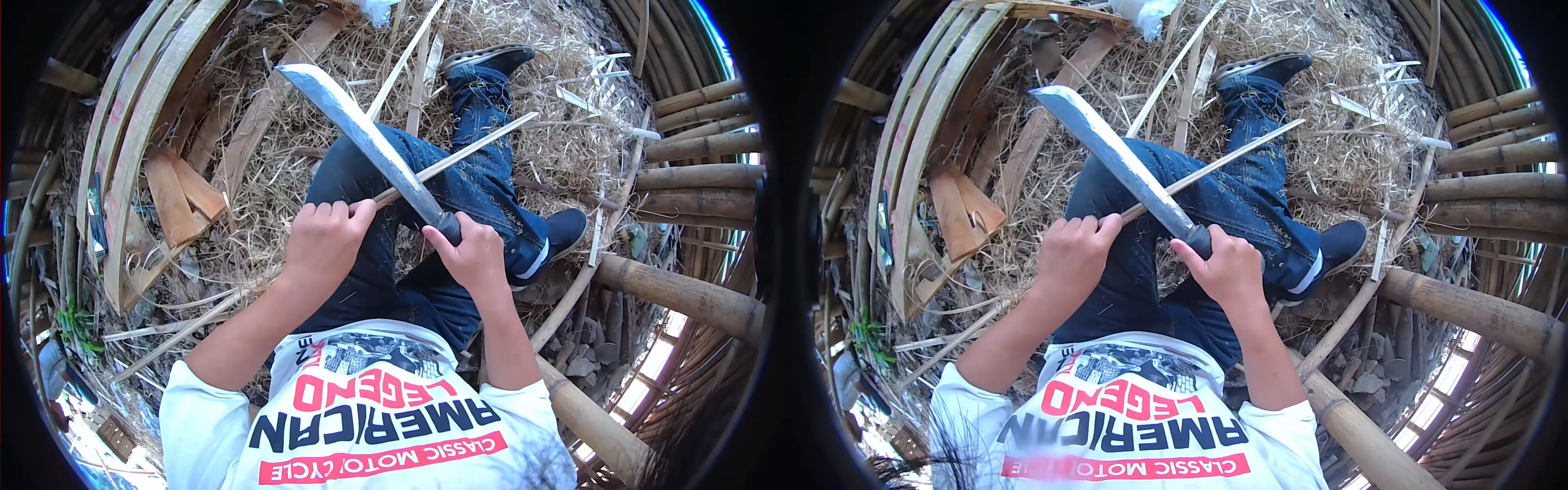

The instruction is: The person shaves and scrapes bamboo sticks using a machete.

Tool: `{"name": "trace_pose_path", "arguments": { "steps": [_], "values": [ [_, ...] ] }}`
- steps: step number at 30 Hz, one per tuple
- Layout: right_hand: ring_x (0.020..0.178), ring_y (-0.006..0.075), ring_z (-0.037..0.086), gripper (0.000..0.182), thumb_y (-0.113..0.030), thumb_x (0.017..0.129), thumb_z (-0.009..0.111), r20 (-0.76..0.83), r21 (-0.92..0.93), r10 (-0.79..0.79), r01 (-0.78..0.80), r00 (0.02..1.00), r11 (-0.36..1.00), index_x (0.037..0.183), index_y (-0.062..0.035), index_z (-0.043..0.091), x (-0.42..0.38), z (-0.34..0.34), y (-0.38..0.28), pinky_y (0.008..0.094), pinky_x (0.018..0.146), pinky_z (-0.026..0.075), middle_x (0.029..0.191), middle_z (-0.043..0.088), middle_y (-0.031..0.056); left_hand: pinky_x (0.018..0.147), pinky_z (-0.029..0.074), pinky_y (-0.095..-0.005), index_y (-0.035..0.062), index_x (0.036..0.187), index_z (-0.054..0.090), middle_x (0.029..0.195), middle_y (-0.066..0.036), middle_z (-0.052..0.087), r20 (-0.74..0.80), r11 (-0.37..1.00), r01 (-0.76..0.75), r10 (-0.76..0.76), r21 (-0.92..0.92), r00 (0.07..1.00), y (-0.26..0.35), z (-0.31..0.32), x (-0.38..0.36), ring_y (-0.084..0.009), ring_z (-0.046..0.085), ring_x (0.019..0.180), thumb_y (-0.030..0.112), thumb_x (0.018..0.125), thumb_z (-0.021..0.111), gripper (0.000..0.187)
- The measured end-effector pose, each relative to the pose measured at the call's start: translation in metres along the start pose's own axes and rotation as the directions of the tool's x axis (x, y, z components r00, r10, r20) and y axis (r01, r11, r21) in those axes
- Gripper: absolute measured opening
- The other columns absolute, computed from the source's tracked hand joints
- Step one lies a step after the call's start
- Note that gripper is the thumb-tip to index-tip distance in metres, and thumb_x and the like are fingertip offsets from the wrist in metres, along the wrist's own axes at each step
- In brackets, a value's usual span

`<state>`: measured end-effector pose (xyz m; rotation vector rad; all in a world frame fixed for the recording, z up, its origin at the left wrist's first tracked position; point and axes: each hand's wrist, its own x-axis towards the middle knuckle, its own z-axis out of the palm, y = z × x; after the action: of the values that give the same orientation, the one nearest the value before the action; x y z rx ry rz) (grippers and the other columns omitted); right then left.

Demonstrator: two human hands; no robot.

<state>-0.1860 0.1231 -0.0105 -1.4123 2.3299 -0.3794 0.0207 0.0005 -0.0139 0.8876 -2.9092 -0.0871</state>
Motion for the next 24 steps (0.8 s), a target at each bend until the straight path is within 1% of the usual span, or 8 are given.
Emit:
{"name": "trace_pose_path", "arguments": {
  "steps": [7, 9, 15, 24],
  "values": [
    [0.062, 0.0398, 0.067, 0.06, -0.061, 0.084, 0.066, -0.032, -0.069, -0.034, 0.032, 0.999, 0.997, 0.077, -0.0022, 0.064, -0.002, -0.003, 0.007, 0.0458, 0.056, 0.053, 0.063, 0.065, 0.0203, 0.06, 0.045, -0.0328, 0.0121, 0.093, 0.059, 0.067, 0.0, 0.057, -0.025, 1.0, 0.0, -0.001, -0.017, 1.0, -0.002, 0.0, -0.001, -0.0173, 0.062, 0.064, 0.009, 0.084, 0.061, 0.011],
    [0.062, 0.0408, 0.066, 0.059, -0.06, 0.085, 0.067, -0.036, -0.052, -0.011, 0.009, 0.999, 0.999, 0.077, -0.0019, 0.064, -0.003, -0.004, 0.009, 0.0463, 0.056, 0.053, 0.063, 0.064, 0.0209, 0.06, 0.045, -0.0327, 0.0116, 0.094, 0.059, 0.067, -0.001, 0.057, -0.027, 1.0, -0.005, 0.005, -0.029, 1.0, -0.002, 0.001, -0.001, -0.0172, 0.062, 0.064, 0.009, 0.084, 0.061, 0.011],
    [0.063, 0.0427, 0.065, 0.058, -0.058, 0.085, 0.067, -0.051, -0.075, -0.007, 0.003, 0.999, 0.997, 0.076, -0.0014, 0.063, -0.005, -0.006, 0.018, 0.0482, 0.056, 0.052, 0.063, 0.063, 0.0219, 0.061, 0.045, -0.0328, 0.0113, 0.097, 0.06, 0.068, -0.001, 0.057, -0.003, 0.999, -0.001, 0.0, -0.033, 1.0, -0.003, 0.0, -0.002, -0.0171, 0.062, 0.065, 0.009, 0.085, 0.06, 0.013],
    [0.064, 0.0427, 0.065, 0.057, -0.058, 0.086, 0.067, -0.064, -0.043, -0.005, 0.002, 0.998, 0.999, 0.076, -0.0012, 0.063, -0.006, -0.008, 0.022, 0.0489, 0.057, 0.051, 0.064, 0.063, 0.0223, 0.063, 0.046, -0.0328, 0.0114, 0.098, 0.06, 0.069, -0.001, 0.058, 0.01, 0.999, -0.004, 0.004, -0.032, 1.0, -0.003, -0.002, -0.001, -0.0173, 0.063, 0.067, 0.009, 0.086, 0.059, 0.013]
  ]
}}
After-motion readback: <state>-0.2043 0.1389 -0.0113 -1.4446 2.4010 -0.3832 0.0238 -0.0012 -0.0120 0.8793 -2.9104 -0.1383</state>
